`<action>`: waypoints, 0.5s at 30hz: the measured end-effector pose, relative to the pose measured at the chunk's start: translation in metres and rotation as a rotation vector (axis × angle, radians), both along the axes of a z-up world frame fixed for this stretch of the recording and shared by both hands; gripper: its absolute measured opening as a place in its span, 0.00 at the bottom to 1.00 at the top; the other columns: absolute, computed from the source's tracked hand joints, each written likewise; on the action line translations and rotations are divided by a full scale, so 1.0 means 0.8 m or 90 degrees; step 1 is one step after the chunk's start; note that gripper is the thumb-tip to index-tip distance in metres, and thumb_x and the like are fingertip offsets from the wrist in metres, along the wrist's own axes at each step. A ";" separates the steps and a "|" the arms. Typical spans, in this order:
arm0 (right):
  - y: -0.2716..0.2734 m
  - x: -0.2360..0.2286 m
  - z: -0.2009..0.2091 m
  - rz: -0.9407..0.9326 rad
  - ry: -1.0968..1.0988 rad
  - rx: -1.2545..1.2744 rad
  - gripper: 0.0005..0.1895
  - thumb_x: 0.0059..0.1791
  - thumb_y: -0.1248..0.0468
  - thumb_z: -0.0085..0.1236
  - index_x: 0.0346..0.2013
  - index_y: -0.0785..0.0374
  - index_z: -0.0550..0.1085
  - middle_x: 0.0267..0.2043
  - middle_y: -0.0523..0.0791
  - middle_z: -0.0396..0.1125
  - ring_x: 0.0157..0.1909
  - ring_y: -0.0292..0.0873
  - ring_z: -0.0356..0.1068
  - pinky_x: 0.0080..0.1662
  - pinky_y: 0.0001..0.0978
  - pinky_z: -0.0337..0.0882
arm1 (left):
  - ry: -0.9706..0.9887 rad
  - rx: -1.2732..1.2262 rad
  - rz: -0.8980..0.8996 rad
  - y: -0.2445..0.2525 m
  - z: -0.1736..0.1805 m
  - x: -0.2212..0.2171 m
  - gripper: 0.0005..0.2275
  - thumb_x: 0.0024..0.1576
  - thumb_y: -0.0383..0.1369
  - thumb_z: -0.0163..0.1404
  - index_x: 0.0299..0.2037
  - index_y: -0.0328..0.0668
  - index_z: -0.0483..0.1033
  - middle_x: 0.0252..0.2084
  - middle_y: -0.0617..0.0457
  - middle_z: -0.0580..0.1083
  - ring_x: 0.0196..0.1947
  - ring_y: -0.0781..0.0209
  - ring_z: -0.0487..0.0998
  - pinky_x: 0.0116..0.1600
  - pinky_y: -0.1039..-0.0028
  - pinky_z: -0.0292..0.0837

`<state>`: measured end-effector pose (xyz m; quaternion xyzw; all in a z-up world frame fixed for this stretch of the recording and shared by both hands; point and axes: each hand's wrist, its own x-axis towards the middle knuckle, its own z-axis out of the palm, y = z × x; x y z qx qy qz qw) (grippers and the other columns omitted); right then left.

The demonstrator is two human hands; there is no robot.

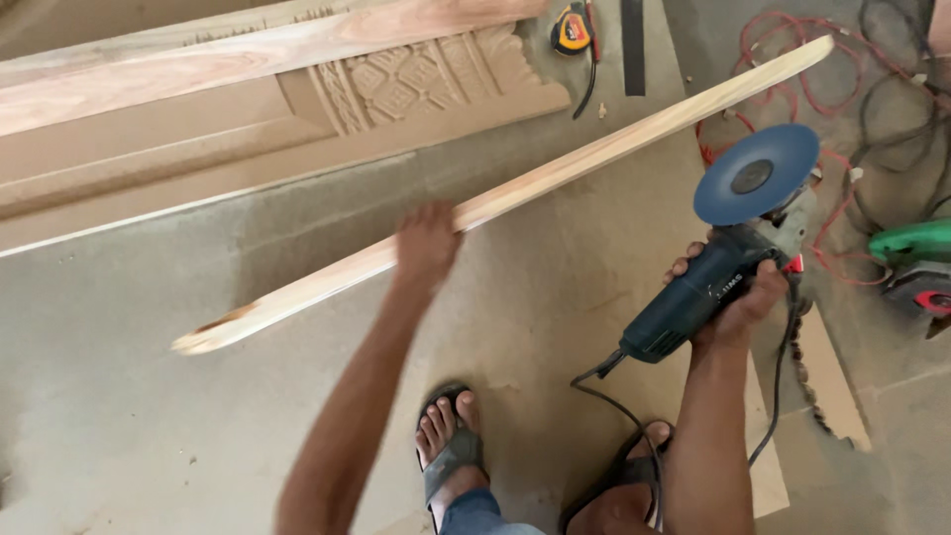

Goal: The person measures a wooden plank with a tape measure and marks it with a pencil. Then, using an angle grinder with a sanding disc, the person sands the plank's surface and edges, flipping it over to sand both sides. The person also briefly handles a second plank.

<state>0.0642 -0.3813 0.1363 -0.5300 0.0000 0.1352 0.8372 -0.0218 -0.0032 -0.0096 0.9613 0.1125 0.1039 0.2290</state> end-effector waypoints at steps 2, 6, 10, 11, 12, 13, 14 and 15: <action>-0.003 0.002 0.003 -0.011 0.024 -0.039 0.43 0.49 0.30 0.54 0.61 0.63 0.67 0.47 0.48 0.68 0.45 0.49 0.71 0.48 0.45 0.73 | 0.041 -0.007 0.014 -0.023 0.019 0.034 0.19 0.56 0.38 0.57 0.54 0.38 0.71 0.50 0.44 0.75 0.55 0.45 0.74 0.56 0.54 0.68; 0.001 0.011 0.001 -0.023 0.008 -0.127 0.42 0.50 0.29 0.54 0.58 0.63 0.68 0.46 0.49 0.69 0.44 0.48 0.72 0.47 0.46 0.75 | 0.066 0.031 0.027 -0.012 0.041 0.023 0.21 0.55 0.41 0.58 0.53 0.37 0.71 0.49 0.45 0.75 0.54 0.47 0.74 0.55 0.57 0.69; 0.016 0.019 -0.011 -0.049 0.011 -0.176 0.41 0.51 0.29 0.53 0.55 0.64 0.69 0.44 0.50 0.71 0.42 0.49 0.73 0.44 0.45 0.76 | 0.066 0.031 0.068 0.026 0.038 -0.018 0.20 0.54 0.42 0.60 0.50 0.39 0.72 0.49 0.45 0.75 0.53 0.47 0.74 0.54 0.57 0.68; 0.018 0.020 -0.010 -0.017 0.020 -0.157 0.40 0.51 0.30 0.54 0.56 0.64 0.69 0.43 0.50 0.71 0.41 0.49 0.74 0.43 0.45 0.76 | 0.087 0.013 0.081 0.031 0.037 -0.033 0.20 0.54 0.43 0.60 0.50 0.39 0.72 0.49 0.45 0.75 0.53 0.47 0.74 0.54 0.57 0.68; 0.026 0.027 -0.007 0.018 0.024 -0.132 0.39 0.52 0.31 0.54 0.56 0.64 0.69 0.42 0.50 0.70 0.40 0.49 0.74 0.43 0.45 0.77 | 0.101 -0.001 0.097 0.043 0.038 -0.045 0.21 0.54 0.43 0.61 0.51 0.39 0.72 0.49 0.45 0.75 0.53 0.46 0.74 0.55 0.56 0.67; 0.035 0.032 -0.003 0.053 0.027 -0.108 0.38 0.52 0.33 0.55 0.57 0.64 0.69 0.41 0.50 0.70 0.39 0.49 0.74 0.42 0.44 0.77 | 0.116 -0.014 0.114 0.054 0.040 -0.059 0.21 0.53 0.43 0.62 0.51 0.40 0.72 0.49 0.46 0.75 0.53 0.46 0.74 0.56 0.56 0.67; 0.044 0.032 0.001 0.074 0.019 -0.141 0.35 0.52 0.37 0.58 0.57 0.63 0.69 0.41 0.50 0.70 0.39 0.49 0.74 0.42 0.44 0.77 | 0.097 -0.026 0.124 0.067 0.042 -0.078 0.21 0.53 0.42 0.63 0.50 0.42 0.72 0.49 0.47 0.75 0.54 0.47 0.74 0.57 0.56 0.66; 0.053 0.032 0.007 0.096 0.010 -0.174 0.33 0.51 0.41 0.62 0.58 0.63 0.69 0.42 0.50 0.70 0.40 0.48 0.74 0.43 0.44 0.77 | 0.079 -0.038 0.134 0.080 0.043 -0.099 0.20 0.52 0.42 0.63 0.50 0.44 0.73 0.49 0.49 0.75 0.54 0.48 0.74 0.59 0.56 0.66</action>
